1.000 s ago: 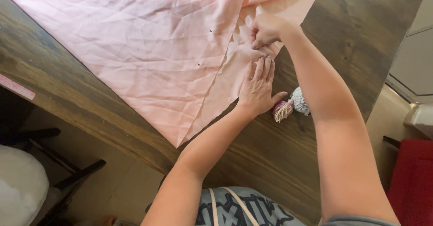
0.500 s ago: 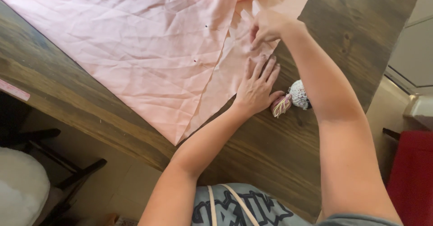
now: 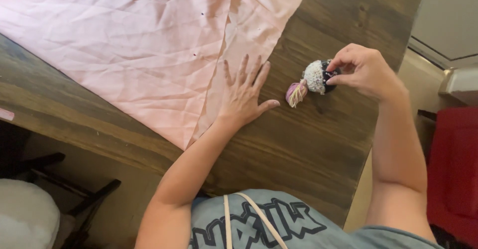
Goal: The person folds the edges of a large piece of light pink fabric on a wooden table and secures the folds with pins. They repeatedly pick up pins from a pincushion and insert them into the fabric to hold the folded sections in place.
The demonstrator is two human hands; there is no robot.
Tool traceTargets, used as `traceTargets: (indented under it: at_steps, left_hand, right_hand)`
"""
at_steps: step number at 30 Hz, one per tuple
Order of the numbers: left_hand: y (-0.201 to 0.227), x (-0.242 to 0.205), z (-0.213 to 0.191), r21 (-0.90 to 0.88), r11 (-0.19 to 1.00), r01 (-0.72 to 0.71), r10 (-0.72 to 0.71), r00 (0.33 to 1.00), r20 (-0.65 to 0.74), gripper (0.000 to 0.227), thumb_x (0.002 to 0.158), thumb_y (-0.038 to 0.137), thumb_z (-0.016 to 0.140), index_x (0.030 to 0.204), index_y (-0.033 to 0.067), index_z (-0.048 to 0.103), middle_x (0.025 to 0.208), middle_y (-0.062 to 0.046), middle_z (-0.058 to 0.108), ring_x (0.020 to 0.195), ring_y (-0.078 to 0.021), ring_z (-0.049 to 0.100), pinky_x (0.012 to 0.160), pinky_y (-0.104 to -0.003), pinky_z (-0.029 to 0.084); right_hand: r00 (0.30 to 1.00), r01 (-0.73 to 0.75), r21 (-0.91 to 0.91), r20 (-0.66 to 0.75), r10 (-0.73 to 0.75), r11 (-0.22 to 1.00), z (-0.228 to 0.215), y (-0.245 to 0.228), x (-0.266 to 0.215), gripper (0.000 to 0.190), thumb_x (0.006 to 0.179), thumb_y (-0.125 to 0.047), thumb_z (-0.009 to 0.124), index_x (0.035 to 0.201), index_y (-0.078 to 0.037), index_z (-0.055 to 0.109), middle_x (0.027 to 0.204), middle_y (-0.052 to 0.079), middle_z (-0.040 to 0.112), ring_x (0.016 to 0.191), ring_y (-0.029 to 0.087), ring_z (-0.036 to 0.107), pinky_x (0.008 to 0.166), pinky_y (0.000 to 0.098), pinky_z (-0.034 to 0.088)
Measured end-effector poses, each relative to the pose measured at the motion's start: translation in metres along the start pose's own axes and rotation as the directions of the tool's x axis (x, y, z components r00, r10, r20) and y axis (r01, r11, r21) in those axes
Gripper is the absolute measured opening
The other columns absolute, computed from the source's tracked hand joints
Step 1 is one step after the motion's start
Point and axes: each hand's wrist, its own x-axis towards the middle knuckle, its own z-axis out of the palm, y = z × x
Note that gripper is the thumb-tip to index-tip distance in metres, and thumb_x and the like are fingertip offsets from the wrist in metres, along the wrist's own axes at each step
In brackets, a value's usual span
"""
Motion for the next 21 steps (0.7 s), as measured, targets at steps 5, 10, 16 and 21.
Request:
traceTargets:
  at_steps: [5,10,16,21]
  left_hand:
    - [-0.009,-0.007,-0.011,0.078,0.991,0.113,-0.122,0.985,0.118,0.107,0.088,0.089,0.035,0.163,0.0129,0.027,0.170,-0.009,0.024,0.158,-0.0301,0.012,0.120,-0.071,0.005]
    - [-0.009,-0.012,-0.008,0.091,0.988,0.124,-0.135,0.982,0.133,0.104,0.088,0.087,0.035,0.163,0.0152,0.027,0.170,-0.005,0.026,0.157,-0.0276,0.016,0.121,-0.069,0.006]
    - [-0.009,-0.020,0.002,0.092,0.985,0.146,-0.148,0.989,0.020,0.101,0.090,0.086,0.037,0.162,0.0143,0.031,0.169,-0.009,0.029,0.157,-0.0329,0.018,0.123,-0.070,0.003]
    - [-0.005,-0.022,0.008,0.109,0.985,0.136,-0.133,0.990,-0.035,0.096,0.093,0.082,0.036,0.157,0.0110,0.040,0.163,-0.010,0.041,0.153,-0.0354,0.029,0.121,-0.068,0.019]
  right_hand:
    - [0.921,0.288,-0.106,-0.242,-0.306,0.952,0.030,0.025,-0.017,0.015,0.083,-0.006,0.089,0.092,-0.007,0.076,0.103,0.009,0.065,0.100,0.021,0.060,0.094,0.0367,0.049]
    - [0.928,0.270,-0.186,-0.212,-0.307,0.945,0.036,0.022,-0.020,0.010,0.086,-0.004,0.081,0.094,-0.008,0.077,0.106,0.008,0.066,0.093,0.020,0.061,0.089,0.0332,0.048]
    - [0.929,0.302,-0.273,-0.131,-0.346,0.913,0.027,0.014,-0.016,0.006,0.087,-0.007,0.080,0.089,-0.009,0.074,0.098,0.007,0.068,0.095,0.020,0.064,0.091,0.0317,0.049]
    - [0.929,0.314,-0.080,-0.181,-0.324,0.946,0.009,-0.032,0.005,0.008,0.099,0.010,0.066,0.100,0.003,0.069,0.095,0.015,0.071,0.076,0.018,0.062,0.070,0.0246,0.054]
